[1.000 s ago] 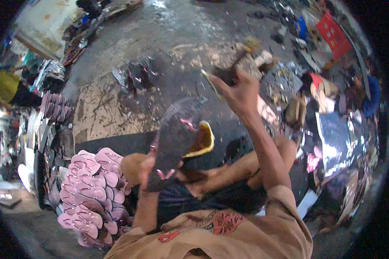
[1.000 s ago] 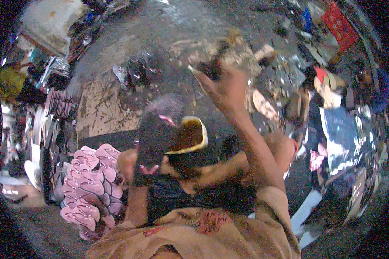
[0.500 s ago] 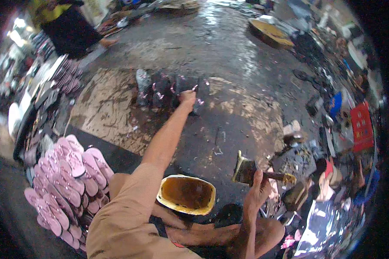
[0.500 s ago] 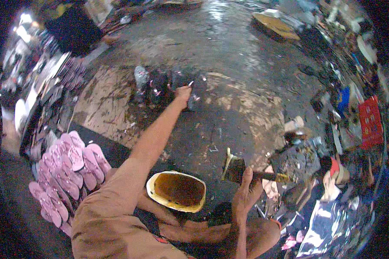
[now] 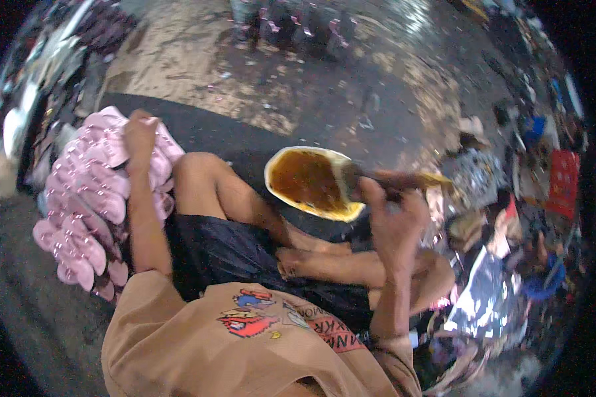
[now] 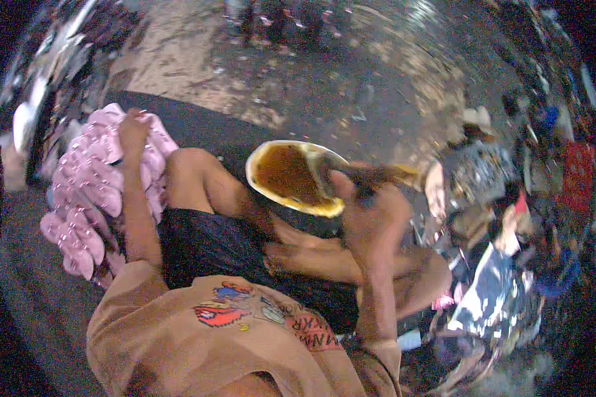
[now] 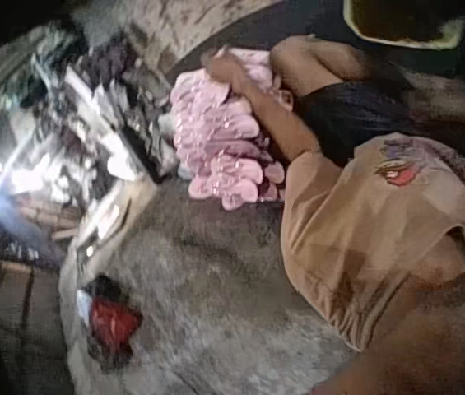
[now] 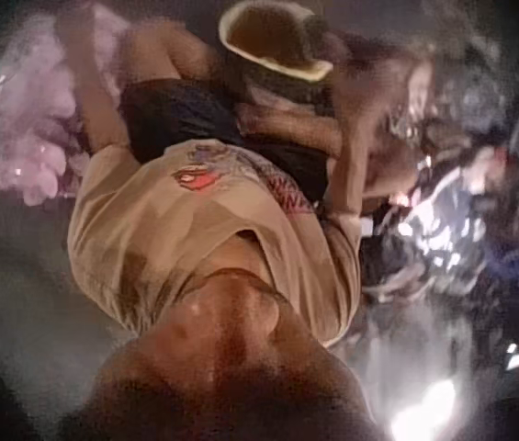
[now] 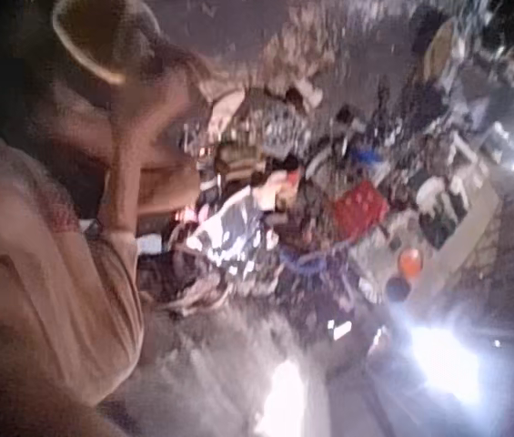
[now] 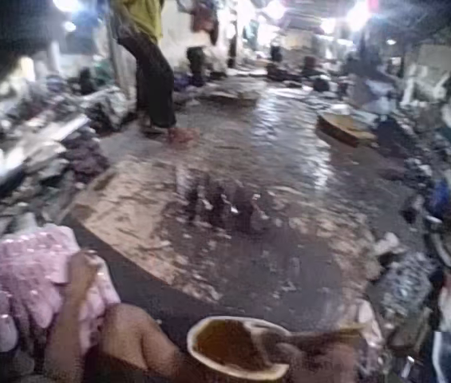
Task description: The person sits on the floor and paints the soles of pink flip-flops with a dark liquid using a brush. They repeatedly dip the brush into a container and apply the coating to each slipper, then place the finished items in a row on the floor.
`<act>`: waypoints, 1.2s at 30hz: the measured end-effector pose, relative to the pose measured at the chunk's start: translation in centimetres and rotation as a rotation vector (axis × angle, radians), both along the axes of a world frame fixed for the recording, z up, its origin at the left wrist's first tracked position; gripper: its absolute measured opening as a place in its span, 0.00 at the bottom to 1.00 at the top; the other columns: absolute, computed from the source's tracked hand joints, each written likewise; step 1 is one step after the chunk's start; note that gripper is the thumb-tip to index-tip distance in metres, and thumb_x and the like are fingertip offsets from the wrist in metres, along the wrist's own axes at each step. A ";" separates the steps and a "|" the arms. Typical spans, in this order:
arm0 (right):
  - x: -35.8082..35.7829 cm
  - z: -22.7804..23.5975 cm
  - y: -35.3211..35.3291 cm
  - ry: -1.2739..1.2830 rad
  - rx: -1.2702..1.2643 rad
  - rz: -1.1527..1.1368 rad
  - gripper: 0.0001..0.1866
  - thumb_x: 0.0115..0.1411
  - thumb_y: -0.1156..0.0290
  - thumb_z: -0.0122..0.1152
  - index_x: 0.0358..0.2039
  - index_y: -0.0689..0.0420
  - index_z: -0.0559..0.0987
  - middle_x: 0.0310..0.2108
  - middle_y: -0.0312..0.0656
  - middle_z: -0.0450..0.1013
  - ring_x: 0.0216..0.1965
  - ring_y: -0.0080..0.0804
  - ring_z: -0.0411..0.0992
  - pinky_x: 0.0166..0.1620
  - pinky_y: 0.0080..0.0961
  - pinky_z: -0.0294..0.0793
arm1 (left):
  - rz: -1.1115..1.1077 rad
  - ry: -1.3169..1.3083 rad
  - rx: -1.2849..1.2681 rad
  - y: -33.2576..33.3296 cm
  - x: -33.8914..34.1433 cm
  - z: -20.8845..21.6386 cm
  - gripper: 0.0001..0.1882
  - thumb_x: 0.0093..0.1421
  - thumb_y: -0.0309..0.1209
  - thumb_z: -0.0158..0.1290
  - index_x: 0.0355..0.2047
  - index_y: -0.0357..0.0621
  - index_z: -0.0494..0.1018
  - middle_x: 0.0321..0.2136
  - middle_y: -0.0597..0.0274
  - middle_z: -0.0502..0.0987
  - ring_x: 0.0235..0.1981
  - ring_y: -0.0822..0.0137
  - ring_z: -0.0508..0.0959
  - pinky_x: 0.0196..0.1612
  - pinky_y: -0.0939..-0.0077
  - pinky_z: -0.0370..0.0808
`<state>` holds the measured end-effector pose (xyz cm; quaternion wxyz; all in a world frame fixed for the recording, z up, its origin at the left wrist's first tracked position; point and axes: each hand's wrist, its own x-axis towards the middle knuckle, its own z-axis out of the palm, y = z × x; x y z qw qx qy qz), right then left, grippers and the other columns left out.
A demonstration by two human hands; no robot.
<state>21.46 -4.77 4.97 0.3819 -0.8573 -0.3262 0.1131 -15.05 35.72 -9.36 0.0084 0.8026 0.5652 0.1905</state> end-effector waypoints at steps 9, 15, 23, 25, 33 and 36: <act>-2.7 -7.4 -0.6 -0.345 -0.054 0.123 0.09 0.61 0.64 0.75 0.38 0.54 0.87 0.35 0.46 0.82 0.36 0.44 0.78 0.40 0.39 0.78 | 0.321 0.549 -0.372 8.2 -5.3 3.7 0.31 0.54 0.55 0.70 0.46 0.41 0.84 0.42 0.42 0.86 0.48 0.44 0.86 0.53 0.43 0.79; 1.2 -5.7 -4.9 0.120 0.161 -0.325 0.13 0.64 0.63 0.71 0.37 0.62 0.84 0.31 0.46 0.80 0.33 0.32 0.76 0.41 0.34 0.76 | 0.095 0.089 -0.182 8.7 -13.1 3.2 0.21 0.68 0.48 0.58 0.34 0.41 0.84 0.29 0.56 0.81 0.31 0.57 0.78 0.37 0.58 0.73; -0.1 -5.8 -8.8 0.222 -0.096 -0.217 0.16 0.64 0.63 0.71 0.35 0.65 0.83 0.27 0.39 0.80 0.27 0.19 0.72 0.31 0.27 0.72 | -0.404 -0.091 0.013 -14.5 -1.6 8.2 0.20 0.70 0.37 0.56 0.57 0.40 0.77 0.53 0.52 0.80 0.50 0.51 0.79 0.57 0.57 0.73; -1.2 -3.8 -8.2 0.406 -0.185 -0.017 0.14 0.66 0.64 0.69 0.35 0.65 0.83 0.29 0.41 0.81 0.29 0.21 0.75 0.34 0.26 0.74 | -0.519 0.131 0.094 -20.5 -0.7 7.5 0.24 0.65 0.29 0.59 0.61 0.41 0.76 0.61 0.48 0.77 0.58 0.42 0.77 0.64 0.49 0.71; 3.0 -0.5 -5.2 1.153 1.023 -0.366 0.13 0.69 0.64 0.67 0.47 0.61 0.81 0.42 0.41 0.82 0.41 0.33 0.82 0.46 0.32 0.83 | -0.306 -0.537 -0.869 -24.8 4.6 12.1 0.23 0.65 0.28 0.55 0.61 0.44 0.77 0.58 0.48 0.79 0.55 0.55 0.81 0.63 0.65 0.76; 1.4 0.2 -3.3 0.952 0.886 -0.176 0.13 0.66 0.65 0.72 0.45 0.59 0.83 0.40 0.39 0.83 0.40 0.32 0.82 0.46 0.34 0.83 | -0.243 -1.711 -1.675 -27.7 8.6 8.4 0.28 0.69 0.45 0.53 0.63 0.41 0.71 0.55 0.47 0.80 0.50 0.54 0.83 0.58 0.59 0.82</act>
